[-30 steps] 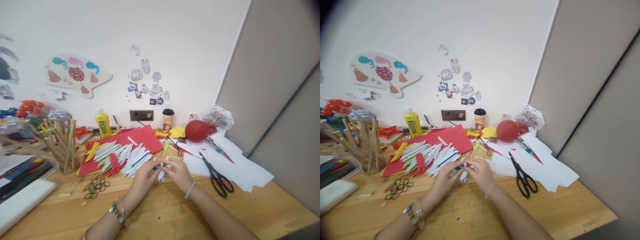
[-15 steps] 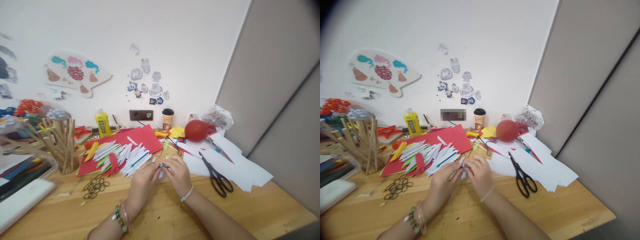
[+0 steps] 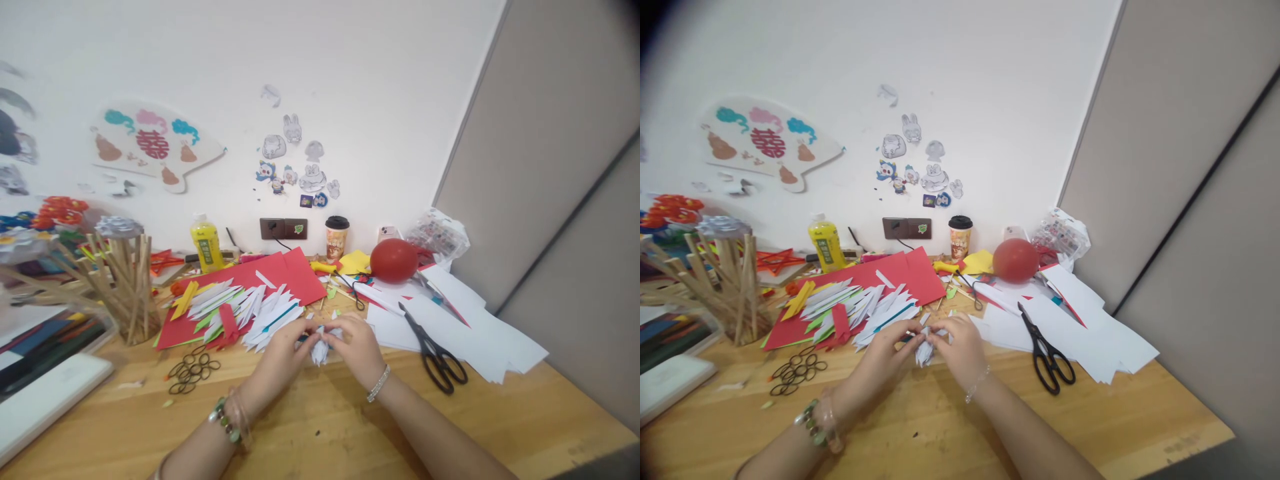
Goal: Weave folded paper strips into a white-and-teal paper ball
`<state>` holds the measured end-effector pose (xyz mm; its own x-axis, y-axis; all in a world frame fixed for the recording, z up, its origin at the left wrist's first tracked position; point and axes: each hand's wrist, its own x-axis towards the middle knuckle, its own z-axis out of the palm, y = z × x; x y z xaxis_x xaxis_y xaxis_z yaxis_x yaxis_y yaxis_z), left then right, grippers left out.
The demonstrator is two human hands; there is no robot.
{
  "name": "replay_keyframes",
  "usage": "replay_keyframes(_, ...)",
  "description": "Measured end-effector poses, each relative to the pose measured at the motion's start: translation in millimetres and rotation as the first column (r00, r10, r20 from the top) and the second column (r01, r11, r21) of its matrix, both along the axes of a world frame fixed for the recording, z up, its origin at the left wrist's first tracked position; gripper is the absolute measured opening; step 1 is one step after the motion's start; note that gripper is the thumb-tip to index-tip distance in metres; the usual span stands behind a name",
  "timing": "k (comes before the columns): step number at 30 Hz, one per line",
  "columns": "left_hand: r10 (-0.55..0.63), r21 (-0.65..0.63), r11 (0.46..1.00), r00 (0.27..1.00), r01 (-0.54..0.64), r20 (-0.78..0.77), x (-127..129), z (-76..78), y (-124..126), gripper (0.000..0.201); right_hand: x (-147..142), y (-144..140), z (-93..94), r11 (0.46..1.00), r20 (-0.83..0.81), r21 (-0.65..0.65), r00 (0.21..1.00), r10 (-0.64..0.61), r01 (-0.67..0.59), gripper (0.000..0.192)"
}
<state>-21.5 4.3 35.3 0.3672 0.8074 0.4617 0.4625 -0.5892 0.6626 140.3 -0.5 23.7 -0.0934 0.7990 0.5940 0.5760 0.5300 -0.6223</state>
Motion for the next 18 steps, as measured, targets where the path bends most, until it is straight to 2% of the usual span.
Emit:
replay_keyframes(4, -0.01, -0.126, 0.992, 0.999, 0.014, 0.032, 1, -3.5, 4, 0.01, 0, 3, -3.6, 0.994, -0.003, -0.107, 1.0, -0.03, 0.029, 0.005)
replay_keyframes(7, -0.024, -0.176, 0.984, 0.998, 0.035, 0.065, 0, -6.5, 6, 0.011, 1, 6, -6.8, 0.982, -0.062, -0.183, 0.998, 0.03, -0.041, 0.001)
replay_keyframes(10, -0.067, -0.226, 0.97, 0.993, 0.088, 0.102, -1, -6.9, 7, 0.011, 3, 10, -11.1, 0.963, -0.163, -0.245, 0.984, 0.077, -0.115, 0.008)
replay_keyframes(14, -0.118, -0.27, 0.951, 0.984, 0.15, 0.13, -3, -5.5, 7, 0.012, 3, 11, -13.9, 0.947, -0.202, -0.277, 0.974, 0.105, -0.159, 0.008)
replay_keyframes(18, -0.127, -0.271, 0.95, 0.984, 0.157, 0.125, -4, -5.8, 7, 0.011, 3, 9, -9.9, 0.947, -0.206, -0.279, 0.973, 0.1, -0.156, 0.006)
